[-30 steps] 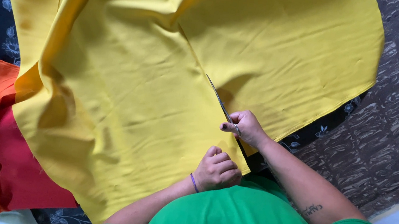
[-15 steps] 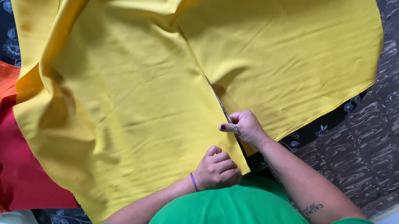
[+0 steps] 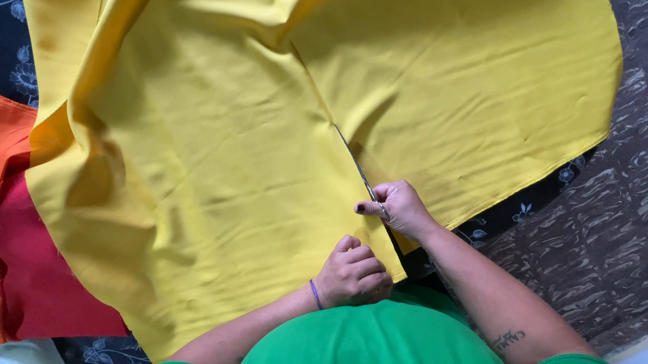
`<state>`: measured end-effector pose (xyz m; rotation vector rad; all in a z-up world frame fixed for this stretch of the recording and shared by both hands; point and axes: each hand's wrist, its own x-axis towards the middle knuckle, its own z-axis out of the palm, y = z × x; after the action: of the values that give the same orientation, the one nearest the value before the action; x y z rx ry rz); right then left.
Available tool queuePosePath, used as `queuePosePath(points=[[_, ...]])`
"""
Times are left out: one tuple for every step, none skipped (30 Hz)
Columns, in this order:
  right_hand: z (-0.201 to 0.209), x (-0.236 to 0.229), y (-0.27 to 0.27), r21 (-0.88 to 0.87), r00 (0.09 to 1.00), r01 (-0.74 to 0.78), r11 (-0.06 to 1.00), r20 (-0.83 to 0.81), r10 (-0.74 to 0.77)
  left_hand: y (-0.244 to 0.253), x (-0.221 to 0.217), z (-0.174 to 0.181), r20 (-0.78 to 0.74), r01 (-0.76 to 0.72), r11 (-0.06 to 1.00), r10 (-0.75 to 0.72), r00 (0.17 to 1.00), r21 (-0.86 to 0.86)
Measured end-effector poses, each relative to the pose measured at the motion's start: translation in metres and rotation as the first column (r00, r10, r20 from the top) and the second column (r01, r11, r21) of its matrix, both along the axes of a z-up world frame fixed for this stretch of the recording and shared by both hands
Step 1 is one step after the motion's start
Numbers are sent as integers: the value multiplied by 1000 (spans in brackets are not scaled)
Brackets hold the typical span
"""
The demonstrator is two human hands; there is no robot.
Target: The person unfolds a large piece of yellow fabric on a table and uses scissors to cut it into two separate pieces. The person holds the fabric steady with one hand while cutting along a vertical line with the other hand.
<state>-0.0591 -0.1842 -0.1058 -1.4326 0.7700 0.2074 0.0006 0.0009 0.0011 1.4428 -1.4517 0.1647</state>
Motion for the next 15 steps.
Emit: queuePosePath(points=[[-3,-1,1,-1,1000,-1,1000,2,1,0,0,1,2,-1,1000,1,1000,-1],[-5,-1,1,-3,1000,5,1000,4,-5,0,1,2,9,-1,1000,1,1000,2],[-8,-2,2,-5,1000,11,1000,6,-11,0,1,3,17,0,1000,0,1000,4],[-8,-2,1,-7,1000,11,1000,7,-11,0,0,0,18,-1,1000,1,1000,3],[-8,-2,0,11,1000,18,1000,12,-18,0,-2,-3,19,-16,1000,16,1000,17],[-8,-1,0,29,1000,25,999,17,-25,1,-3,-5,20,-31,999,30,999,31],[-2,0,1,28,1000,24,999,19,-24,3,-3,-7,22,-32,999,32,999,29],[5,1,1,64,1000,29,998,10,-30,4,-2,-8,4,-21,999,21,1000,47],[12,2,1,99,999,34,994,1,-34,6,-2,-10,-14,-10,998,11,1000,64],[12,1,2,95,999,33,995,6,-34,10,7,-1,-10,-11,998,11,1000,59],[12,-1,2,136,1000,28,990,-9,-27,13,16,9,-75,-46,993,54,996,108],[12,-3,3,176,1000,24,984,-23,-20,18,25,18,-138,-77,984,99,986,158],[24,-4,1,172,1000,22,985,-18,-19,30,50,15,-133,-79,985,100,986,153],[37,-6,-1,148,999,-18,989,-42,25,44,75,13,-65,-243,938,266,962,247],[50,-8,-2,126,995,-59,990,-67,68,57,99,10,17,-401,856,419,908,326]])
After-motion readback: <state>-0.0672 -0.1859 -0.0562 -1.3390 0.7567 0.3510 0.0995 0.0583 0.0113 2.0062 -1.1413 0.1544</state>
